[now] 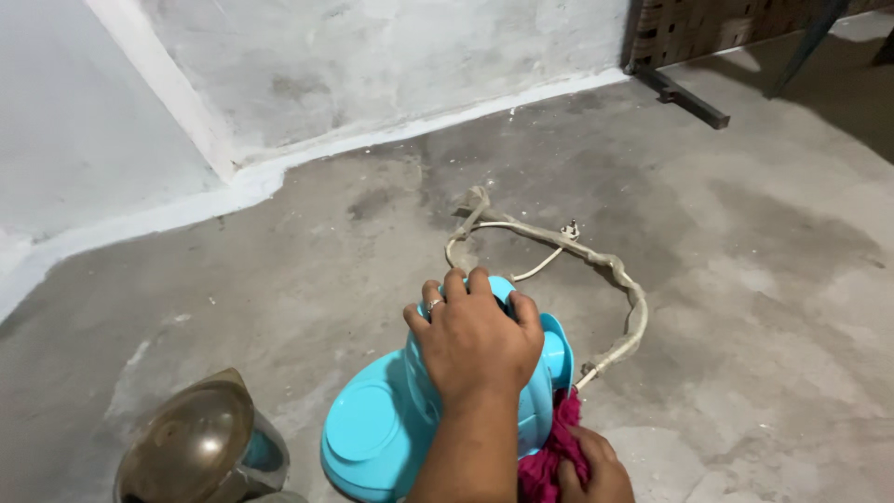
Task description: The person wipes a turquoise blender base and its motor unit with a pink cloth while it sits on a concrete floor, then picks up the blender jar lid and wipes it with the same cloth.
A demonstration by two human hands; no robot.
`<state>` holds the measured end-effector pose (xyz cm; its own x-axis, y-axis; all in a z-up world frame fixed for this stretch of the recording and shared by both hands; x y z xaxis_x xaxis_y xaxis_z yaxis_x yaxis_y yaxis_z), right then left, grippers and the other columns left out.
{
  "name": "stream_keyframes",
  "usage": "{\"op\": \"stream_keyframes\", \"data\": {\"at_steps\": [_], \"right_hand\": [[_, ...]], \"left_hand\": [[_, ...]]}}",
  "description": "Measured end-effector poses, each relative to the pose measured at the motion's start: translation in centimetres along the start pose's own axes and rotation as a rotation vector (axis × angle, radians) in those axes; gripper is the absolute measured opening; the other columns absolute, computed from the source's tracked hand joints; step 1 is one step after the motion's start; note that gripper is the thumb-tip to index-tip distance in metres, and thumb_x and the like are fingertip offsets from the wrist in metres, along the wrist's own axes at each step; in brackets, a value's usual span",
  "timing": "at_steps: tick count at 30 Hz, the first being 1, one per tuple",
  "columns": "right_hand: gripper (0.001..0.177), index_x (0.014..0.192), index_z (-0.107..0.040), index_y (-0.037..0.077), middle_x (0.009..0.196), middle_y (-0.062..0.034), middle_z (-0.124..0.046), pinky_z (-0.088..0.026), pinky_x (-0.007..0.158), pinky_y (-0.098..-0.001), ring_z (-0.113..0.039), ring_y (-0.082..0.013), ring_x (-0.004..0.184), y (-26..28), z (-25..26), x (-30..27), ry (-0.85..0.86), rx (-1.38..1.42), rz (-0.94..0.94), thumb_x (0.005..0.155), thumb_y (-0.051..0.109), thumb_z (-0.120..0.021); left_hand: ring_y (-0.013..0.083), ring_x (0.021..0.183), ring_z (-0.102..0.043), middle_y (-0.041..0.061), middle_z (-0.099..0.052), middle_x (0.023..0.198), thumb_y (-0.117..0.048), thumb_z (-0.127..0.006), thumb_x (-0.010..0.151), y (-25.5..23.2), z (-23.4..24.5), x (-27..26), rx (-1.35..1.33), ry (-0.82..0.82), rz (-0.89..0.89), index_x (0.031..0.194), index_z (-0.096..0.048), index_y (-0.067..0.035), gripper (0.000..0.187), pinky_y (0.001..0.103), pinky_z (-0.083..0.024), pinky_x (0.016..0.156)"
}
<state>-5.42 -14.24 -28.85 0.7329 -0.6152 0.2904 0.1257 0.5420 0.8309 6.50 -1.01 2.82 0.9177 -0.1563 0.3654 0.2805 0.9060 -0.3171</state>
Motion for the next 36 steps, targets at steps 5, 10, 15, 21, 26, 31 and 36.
{"op": "stream_keyframes", "data": {"at_steps": [5, 10, 15, 21, 26, 31, 36], "right_hand": [[0.044, 0.119, -0.069, 0.013, 0.123, -0.0150, -0.071, -0.051, 0.102, -0.0433, -0.066, -0.0380, 0.115, 2.7, 0.7, 4.3, 0.244, -0.065, 0.081, 0.076, 0.005, -0.064], [0.060, 0.141, -0.059, 0.019, 0.136, -0.0129, -0.061, -0.045, 0.103, -0.0439, -0.058, -0.0387, 0.121, 1.7, -0.2, 6.4, 0.448, -0.067, -0.106, 0.082, 0.006, -0.057], [0.054, 0.138, -0.060, 0.022, 0.134, -0.0156, -0.060, -0.045, 0.106, -0.0514, -0.061, -0.0420, 0.117, 2.8, -0.7, 0.0, 0.101, -0.258, -0.232, 0.084, 0.020, -0.062], [0.053, 0.138, -0.060, 0.021, 0.131, -0.0182, -0.060, -0.045, 0.105, -0.0538, -0.060, -0.0426, 0.117, 1.4, -4.1, -6.6, -0.102, -0.272, -0.456, 0.085, 0.025, -0.063], [0.051, 0.136, -0.060, 0.018, 0.130, -0.0193, -0.060, -0.046, 0.105, -0.0538, -0.060, -0.0427, 0.117, 1.2, -4.5, -7.2, -0.089, -0.234, -0.476, 0.085, 0.027, -0.063], [0.050, 0.134, -0.060, 0.016, 0.130, -0.0203, -0.061, -0.046, 0.104, -0.0539, -0.060, -0.0428, 0.118, 1.3, -2.8, -6.8, -0.180, -0.242, -0.495, 0.086, 0.029, -0.063], [0.049, 0.133, -0.060, 0.013, 0.130, -0.0214, -0.062, -0.047, 0.104, -0.0539, -0.061, -0.0430, 0.119, 1.7, -4.2, -6.9, -0.093, -0.231, -0.399, 0.087, 0.031, -0.062]], "left_hand": [[0.0349, 0.126, -0.051, 0.011, -0.062, 0.129, -0.044, -0.058, 0.082, 0.1, -0.3, -0.1, 0.023, 0.042, 0.016, 0.120, -0.068, -0.011, 0.051, 0.056, -0.031, 0.106], [0.0333, 0.125, -0.051, 0.010, -0.062, 0.128, -0.045, -0.057, 0.083, 0.4, -0.7, 0.3, 0.024, 0.070, 0.029, 0.119, -0.068, -0.011, 0.050, 0.054, -0.030, 0.107], [0.0329, 0.125, -0.051, 0.010, -0.062, 0.129, -0.045, -0.056, 0.083, 0.4, -0.8, 0.1, 0.024, 0.045, 0.019, 0.119, -0.068, -0.011, 0.051, 0.054, -0.030, 0.107], [0.0325, 0.124, -0.052, 0.009, -0.063, 0.128, -0.046, -0.056, 0.084, 0.5, -0.8, 0.1, 0.031, 0.032, 0.009, 0.119, -0.068, -0.011, 0.051, 0.054, -0.030, 0.108], [0.0310, 0.123, -0.052, 0.008, -0.064, 0.126, -0.046, -0.056, 0.084, 0.8, -0.7, 0.0, -0.002, 0.032, 0.012, 0.118, -0.070, -0.013, 0.050, 0.053, -0.031, 0.107], [0.0327, 0.124, -0.052, 0.010, -0.064, 0.126, -0.046, -0.057, 0.082, 0.8, -0.7, 0.0, 0.007, 0.005, 0.010, 0.117, -0.070, -0.013, 0.050, 0.053, -0.032, 0.105], [0.0325, 0.124, -0.052, 0.010, -0.064, 0.125, -0.046, -0.056, 0.084, 0.6, -1.3, 0.0, 0.041, 0.028, 0.012, 0.115, -0.071, -0.012, 0.048, 0.054, -0.032, 0.106]]}}
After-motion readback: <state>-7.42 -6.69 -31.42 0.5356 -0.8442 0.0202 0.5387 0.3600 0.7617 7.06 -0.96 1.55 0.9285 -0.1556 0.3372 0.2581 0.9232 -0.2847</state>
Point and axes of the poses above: each hand's wrist, its own x-axis towards the middle knuckle, its own z-axis out of the back of the hand, y = z × x, the point moved 7 cm from there along x, towards the middle knuckle
